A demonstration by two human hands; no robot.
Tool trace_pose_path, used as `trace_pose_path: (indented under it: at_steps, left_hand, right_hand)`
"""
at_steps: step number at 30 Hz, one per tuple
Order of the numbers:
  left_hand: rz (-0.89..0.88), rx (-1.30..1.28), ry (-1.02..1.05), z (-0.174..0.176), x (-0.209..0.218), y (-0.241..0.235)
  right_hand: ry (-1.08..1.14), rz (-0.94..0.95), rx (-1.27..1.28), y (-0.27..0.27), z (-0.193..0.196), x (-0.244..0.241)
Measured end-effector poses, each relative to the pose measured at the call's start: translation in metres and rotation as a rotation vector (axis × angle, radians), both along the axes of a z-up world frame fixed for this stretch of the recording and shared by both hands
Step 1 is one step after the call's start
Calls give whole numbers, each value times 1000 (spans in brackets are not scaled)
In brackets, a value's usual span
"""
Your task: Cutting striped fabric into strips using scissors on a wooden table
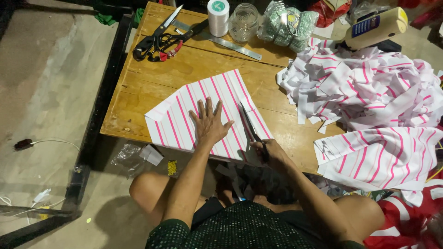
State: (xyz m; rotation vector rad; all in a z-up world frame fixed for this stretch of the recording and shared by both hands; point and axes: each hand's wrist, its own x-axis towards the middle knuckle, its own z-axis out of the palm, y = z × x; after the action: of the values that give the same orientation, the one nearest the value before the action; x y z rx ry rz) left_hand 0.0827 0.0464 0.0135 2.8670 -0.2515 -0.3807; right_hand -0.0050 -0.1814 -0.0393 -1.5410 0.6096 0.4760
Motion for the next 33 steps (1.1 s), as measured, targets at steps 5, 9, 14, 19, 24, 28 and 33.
trace_pose_path:
  at_steps: [5,9,14,19,24,28,33]
  left_hand:
    - [-6,-3,1,8,-3,1]
    - [-2,-7,0,5,-2,1]
    - [-3,-24,-3,2,-2,2]
    - [-4,-44,-10,1,-1,1]
    - [1,-22,0,7,-2,1]
    - [1,-12,-3,3,-1,1]
    - [-3,-9,-4,2,-1,0]
  right_hand:
    - [0,-1,6,9,30,11]
    - [-90,65,-15,-22,-55,19]
    - [-84,59,-16,-8,-26,15]
    - [-70,93,-45,2,10,32]
    - [-91,117,-83,3,14,41]
    - [-106,116,-71,-7,-28,43]
    - [-53,147,-66,-2,2,50]
